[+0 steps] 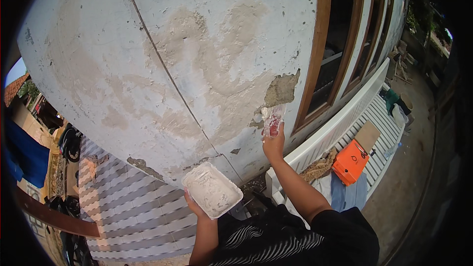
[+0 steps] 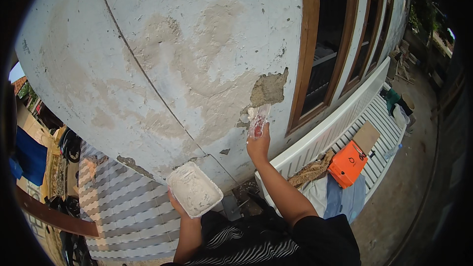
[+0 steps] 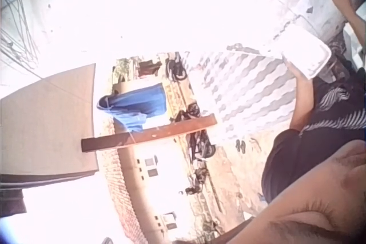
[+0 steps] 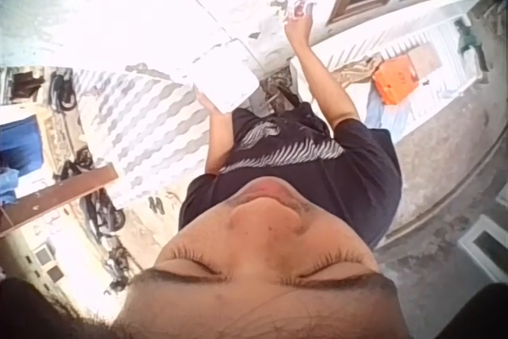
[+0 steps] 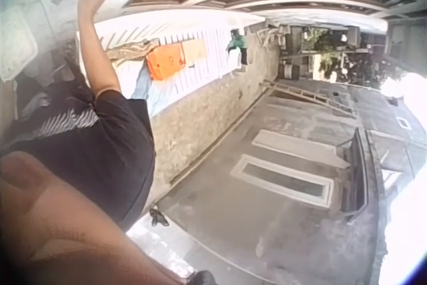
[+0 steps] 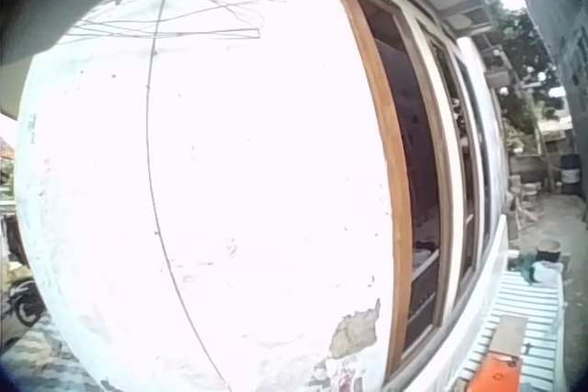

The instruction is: Apply plaster or filler to a damaged section of an exterior wall using a putty knife.

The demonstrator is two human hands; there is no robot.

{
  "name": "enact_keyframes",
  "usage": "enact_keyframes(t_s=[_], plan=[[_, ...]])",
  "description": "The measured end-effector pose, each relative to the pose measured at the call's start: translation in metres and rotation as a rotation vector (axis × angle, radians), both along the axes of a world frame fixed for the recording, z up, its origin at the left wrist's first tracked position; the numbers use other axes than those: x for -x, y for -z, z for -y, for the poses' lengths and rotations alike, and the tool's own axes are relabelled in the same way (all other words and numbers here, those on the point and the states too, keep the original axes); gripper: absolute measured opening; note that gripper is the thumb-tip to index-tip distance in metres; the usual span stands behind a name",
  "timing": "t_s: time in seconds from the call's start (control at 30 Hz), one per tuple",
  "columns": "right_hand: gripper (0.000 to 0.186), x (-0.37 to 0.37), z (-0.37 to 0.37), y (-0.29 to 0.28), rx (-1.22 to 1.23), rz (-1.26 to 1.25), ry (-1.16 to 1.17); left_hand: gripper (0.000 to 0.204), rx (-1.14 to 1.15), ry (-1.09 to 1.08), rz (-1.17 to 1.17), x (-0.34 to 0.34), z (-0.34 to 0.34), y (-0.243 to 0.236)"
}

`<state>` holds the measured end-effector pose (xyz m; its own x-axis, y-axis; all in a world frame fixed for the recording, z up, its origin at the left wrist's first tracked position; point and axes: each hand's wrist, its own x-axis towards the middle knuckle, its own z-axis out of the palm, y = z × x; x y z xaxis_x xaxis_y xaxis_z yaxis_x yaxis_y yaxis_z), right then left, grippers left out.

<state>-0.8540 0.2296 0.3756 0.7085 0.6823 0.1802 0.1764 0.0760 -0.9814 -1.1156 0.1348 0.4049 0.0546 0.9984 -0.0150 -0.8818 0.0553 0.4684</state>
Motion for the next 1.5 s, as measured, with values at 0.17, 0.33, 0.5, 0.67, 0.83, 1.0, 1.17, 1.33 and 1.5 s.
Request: enact_keyframes(t_s=[0.17,0.33,0.5,0.67,0.83,1.0,1.17,1.33,1.5], plan=[[0.046,0.026,-0.007,-0.022,-0.039,0.243,0.008,0.061,-0.003,-0.012,0.026,0.008,0.000,0.006],[0.035,0.043,-0.021,-0.019,-0.026,0.382,0.104,0.062,0.016,-0.005,0.038,0.008,0.001,0.006],[0.033,0.047,-0.016,-0.011,-0.038,0.449,0.061,0.061,0.028,-0.035,0.019,0.010,0.003,0.003],[0.034,0.036,-0.001,-0.018,-0.012,0.452,-0.022,0.061,0.050,-0.044,0.040,0.008,0.004,0.002],[0.031,0.022,0.024,-0.011,-0.028,0.418,-0.030,0.061,0.049,-0.020,0.055,0.005,0.003,0.005],[0.035,-0.010,0.019,-0.018,0.055,0.411,0.061,0.061,0.041,-0.003,0.059,0.004,0.002,0.003],[0.044,-0.002,-0.009,-0.039,0.233,0.582,-0.031,0.061,0.059,-0.010,0.037,0.005,-0.001,0.005],[0.044,0.008,-0.017,-0.044,0.265,0.571,-0.023,0.061,0.064,-0.014,0.049,0.009,-0.003,0.004],[0.045,0.026,-0.021,-0.038,0.239,0.607,-0.006,0.060,0.064,-0.018,0.035,0.005,-0.005,0.002]])
